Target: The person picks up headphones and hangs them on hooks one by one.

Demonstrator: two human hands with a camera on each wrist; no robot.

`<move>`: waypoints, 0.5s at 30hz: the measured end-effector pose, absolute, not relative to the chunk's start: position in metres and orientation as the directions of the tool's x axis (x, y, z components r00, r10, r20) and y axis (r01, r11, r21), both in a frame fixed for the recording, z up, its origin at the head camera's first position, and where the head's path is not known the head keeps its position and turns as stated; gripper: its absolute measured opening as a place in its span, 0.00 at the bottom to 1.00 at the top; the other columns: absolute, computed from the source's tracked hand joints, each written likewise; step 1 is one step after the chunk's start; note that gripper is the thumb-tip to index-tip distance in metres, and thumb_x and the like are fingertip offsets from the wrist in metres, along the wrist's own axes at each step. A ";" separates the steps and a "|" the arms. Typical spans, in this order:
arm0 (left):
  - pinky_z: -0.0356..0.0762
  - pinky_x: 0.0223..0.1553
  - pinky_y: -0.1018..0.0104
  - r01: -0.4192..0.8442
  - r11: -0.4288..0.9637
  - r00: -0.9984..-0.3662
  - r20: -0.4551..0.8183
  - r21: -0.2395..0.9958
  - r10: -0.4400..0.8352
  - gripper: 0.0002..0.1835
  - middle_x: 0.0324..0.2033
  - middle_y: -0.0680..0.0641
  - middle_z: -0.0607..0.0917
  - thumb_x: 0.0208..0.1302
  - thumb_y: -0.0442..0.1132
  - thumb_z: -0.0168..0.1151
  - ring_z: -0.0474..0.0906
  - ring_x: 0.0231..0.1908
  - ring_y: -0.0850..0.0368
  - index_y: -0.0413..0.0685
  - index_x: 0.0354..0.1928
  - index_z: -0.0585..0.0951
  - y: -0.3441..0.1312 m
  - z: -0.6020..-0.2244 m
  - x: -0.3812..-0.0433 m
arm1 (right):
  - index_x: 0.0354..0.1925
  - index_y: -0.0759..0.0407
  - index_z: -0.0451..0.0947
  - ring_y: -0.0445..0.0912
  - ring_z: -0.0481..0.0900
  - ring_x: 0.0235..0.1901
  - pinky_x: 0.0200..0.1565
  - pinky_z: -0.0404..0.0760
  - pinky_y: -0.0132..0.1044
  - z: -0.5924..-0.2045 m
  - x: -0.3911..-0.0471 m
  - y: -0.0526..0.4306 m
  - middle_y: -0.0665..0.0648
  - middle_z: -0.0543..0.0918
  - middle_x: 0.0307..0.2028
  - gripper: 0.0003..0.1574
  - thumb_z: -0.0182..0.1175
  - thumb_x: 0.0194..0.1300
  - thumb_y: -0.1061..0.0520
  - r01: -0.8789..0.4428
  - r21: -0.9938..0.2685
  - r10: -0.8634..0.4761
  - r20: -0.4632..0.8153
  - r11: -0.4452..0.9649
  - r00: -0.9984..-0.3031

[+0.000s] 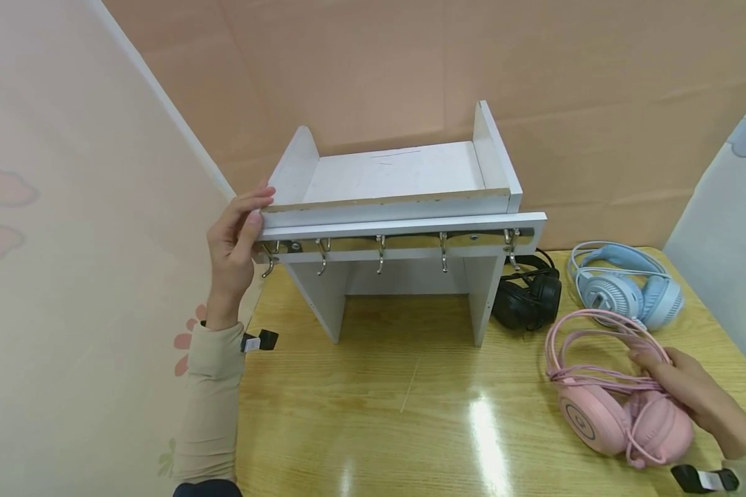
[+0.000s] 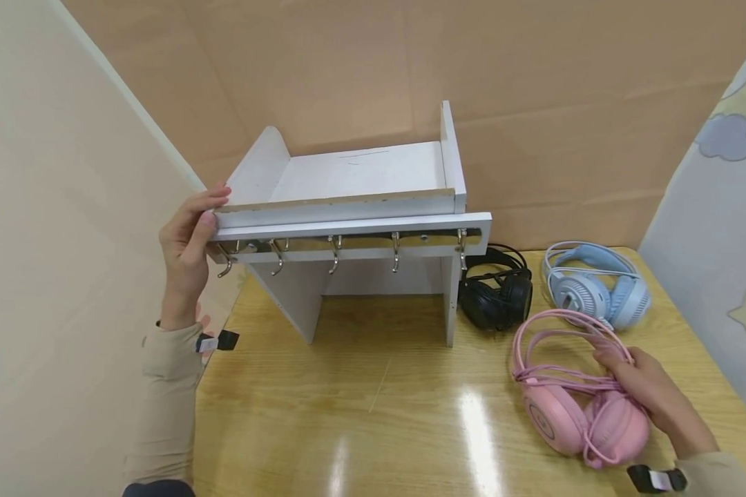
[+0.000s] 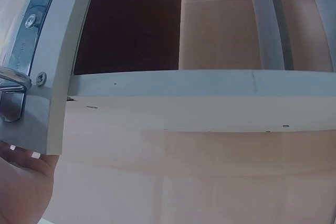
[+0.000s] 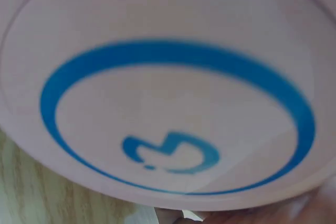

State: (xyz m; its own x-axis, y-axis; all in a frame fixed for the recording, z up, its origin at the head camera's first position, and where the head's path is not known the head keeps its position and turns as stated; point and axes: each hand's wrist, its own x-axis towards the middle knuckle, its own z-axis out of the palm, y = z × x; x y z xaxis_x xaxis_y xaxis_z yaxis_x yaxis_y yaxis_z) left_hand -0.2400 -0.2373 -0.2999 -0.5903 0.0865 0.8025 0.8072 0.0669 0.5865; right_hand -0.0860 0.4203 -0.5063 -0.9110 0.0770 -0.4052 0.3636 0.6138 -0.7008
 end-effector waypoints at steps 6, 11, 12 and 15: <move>0.68 0.80 0.51 0.808 0.078 -0.589 0.804 0.584 0.081 0.14 0.57 0.47 0.89 0.75 0.27 0.52 0.77 0.72 0.43 0.22 0.52 0.82 -0.237 -0.300 -0.240 | 0.55 0.79 0.67 0.38 0.75 0.36 0.35 0.84 0.30 -0.502 -0.086 0.416 0.65 0.79 0.43 0.41 0.42 0.83 0.37 0.376 -0.715 0.090 -0.405 0.590 -0.910; 0.69 0.80 0.52 0.810 0.081 -0.587 0.806 0.581 0.082 0.14 0.57 0.47 0.89 0.75 0.27 0.52 0.77 0.72 0.41 0.22 0.52 0.82 -0.237 -0.300 -0.240 | 0.44 0.66 0.72 0.36 0.75 0.31 0.32 0.84 0.31 -0.499 -0.083 0.411 0.51 0.77 0.35 0.31 0.44 0.84 0.39 0.386 -0.738 0.114 -0.392 0.553 -0.913; 0.69 0.80 0.52 0.810 0.081 -0.586 0.806 0.581 0.083 0.14 0.57 0.47 0.89 0.75 0.27 0.52 0.76 0.72 0.41 0.22 0.52 0.82 -0.237 -0.300 -0.240 | 0.41 0.63 0.72 0.36 0.75 0.30 0.31 0.84 0.31 -0.498 -0.083 0.410 0.49 0.77 0.33 0.29 0.45 0.84 0.39 0.389 -0.743 0.121 -0.389 0.544 -0.913; 0.69 0.80 0.52 0.810 0.083 -0.586 0.806 0.580 0.083 0.14 0.58 0.47 0.89 0.75 0.27 0.52 0.76 0.72 0.40 0.23 0.52 0.82 -0.238 -0.301 -0.241 | 0.38 0.57 0.73 0.35 0.76 0.28 0.29 0.83 0.31 -0.497 -0.082 0.408 0.45 0.76 0.29 0.26 0.47 0.83 0.38 0.395 -0.753 0.139 -0.382 0.526 -0.914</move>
